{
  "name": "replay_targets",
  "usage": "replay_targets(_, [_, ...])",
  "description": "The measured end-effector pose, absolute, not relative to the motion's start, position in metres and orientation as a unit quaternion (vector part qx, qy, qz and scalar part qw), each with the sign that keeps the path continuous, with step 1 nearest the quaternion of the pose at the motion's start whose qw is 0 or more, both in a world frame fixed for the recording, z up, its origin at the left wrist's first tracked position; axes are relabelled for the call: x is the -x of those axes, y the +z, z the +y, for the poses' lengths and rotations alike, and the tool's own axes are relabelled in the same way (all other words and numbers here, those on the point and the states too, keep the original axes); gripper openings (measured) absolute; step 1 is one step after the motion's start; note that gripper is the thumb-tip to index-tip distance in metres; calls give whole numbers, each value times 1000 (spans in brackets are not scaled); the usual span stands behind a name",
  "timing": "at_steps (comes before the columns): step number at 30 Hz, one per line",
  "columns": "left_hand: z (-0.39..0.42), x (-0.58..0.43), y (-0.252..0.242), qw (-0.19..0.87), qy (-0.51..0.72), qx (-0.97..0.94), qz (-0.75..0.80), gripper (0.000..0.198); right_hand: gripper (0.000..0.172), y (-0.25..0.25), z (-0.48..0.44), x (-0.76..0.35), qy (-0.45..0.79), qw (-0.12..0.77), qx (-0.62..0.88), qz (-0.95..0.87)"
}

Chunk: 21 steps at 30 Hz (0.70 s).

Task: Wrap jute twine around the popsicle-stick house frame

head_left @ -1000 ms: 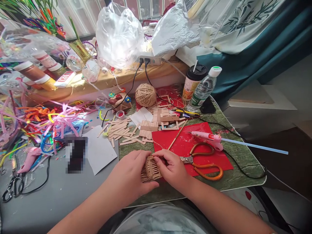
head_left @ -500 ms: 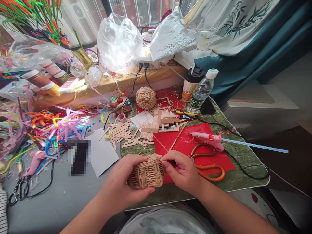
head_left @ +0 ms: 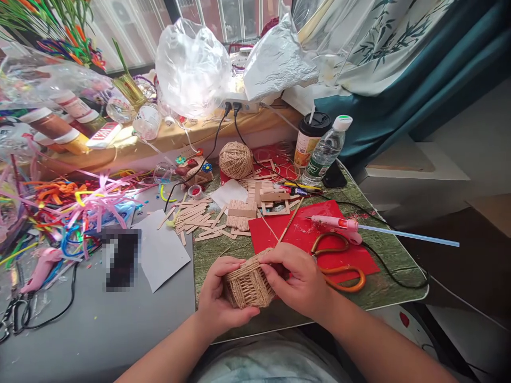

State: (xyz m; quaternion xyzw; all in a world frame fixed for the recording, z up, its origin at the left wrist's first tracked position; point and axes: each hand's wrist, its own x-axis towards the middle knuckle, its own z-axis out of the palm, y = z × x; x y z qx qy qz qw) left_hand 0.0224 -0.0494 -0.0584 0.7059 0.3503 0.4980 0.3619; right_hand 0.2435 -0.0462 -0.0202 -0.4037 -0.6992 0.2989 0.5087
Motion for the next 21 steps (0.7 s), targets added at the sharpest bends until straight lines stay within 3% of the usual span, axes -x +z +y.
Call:
replay_targets(7, [-56,5,-51,353,481,-702,388,67,18,-11,-40,-220,306,517,370,-709])
replay_targets(15, [-54,39,-70,381,437,-713,394,68,13,-22,-34,-190,291,445,377,-759])
replay_targets(17, [-56,42,-54,386,381,-738,402,78,14,-20,-36,-185,276,431,385,-768])
replay_targets(19, [-57,41,-35,376,322,-757,426,99,14,-17,-38,-181,265,419,390,-777])
replay_targets(21, [-57,35,-22,357,287,-765,453,95,14,-15,-40,-180,264,408,392,-781])
